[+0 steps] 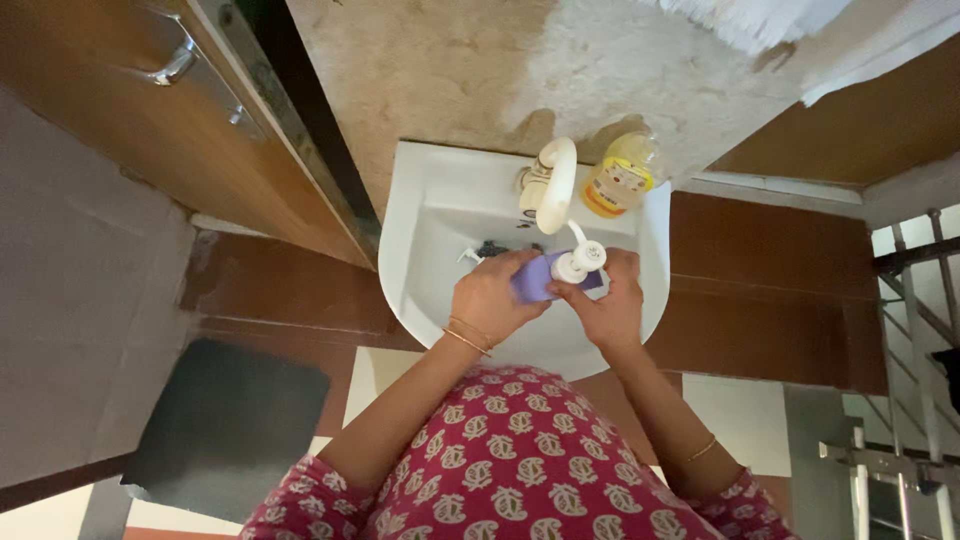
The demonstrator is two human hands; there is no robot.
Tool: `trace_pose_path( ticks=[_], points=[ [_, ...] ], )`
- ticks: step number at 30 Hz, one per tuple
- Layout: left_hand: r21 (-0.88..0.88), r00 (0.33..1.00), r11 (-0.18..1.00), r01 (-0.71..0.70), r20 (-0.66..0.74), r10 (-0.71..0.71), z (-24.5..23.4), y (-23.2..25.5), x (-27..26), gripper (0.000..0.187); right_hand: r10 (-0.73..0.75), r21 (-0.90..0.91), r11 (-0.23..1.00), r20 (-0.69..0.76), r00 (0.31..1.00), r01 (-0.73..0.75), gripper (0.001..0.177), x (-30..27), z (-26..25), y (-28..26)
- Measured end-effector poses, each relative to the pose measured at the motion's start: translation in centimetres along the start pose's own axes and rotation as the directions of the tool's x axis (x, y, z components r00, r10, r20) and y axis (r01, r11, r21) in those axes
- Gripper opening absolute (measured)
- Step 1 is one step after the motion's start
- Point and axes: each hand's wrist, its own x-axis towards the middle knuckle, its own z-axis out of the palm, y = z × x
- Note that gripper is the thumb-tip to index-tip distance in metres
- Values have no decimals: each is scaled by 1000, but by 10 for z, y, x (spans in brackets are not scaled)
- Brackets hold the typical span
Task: The person unscrews the pump from a small purple bottle, pours liquid from a large yellow refill bottle into it, and then reattaches the pump mechanism.
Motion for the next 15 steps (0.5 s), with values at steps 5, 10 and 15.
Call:
trace_pose_path(
  ticks=[5, 10, 15],
  points=[
    [-11, 999, 999, -33, 21, 33, -5, -1, 0, 67, 24, 55, 997, 362, 932, -47, 51, 27, -34, -3],
    [9, 991, 997, -81, 107, 80, -8, 1, 3, 69, 51, -29, 999, 588, 807, -42, 51, 44, -65, -20],
    [-10, 949, 986, -168, 270, 164, -16, 0, 14, 70, -90, 98, 995, 762, 641, 23, 46, 59, -89, -25]
  ],
)
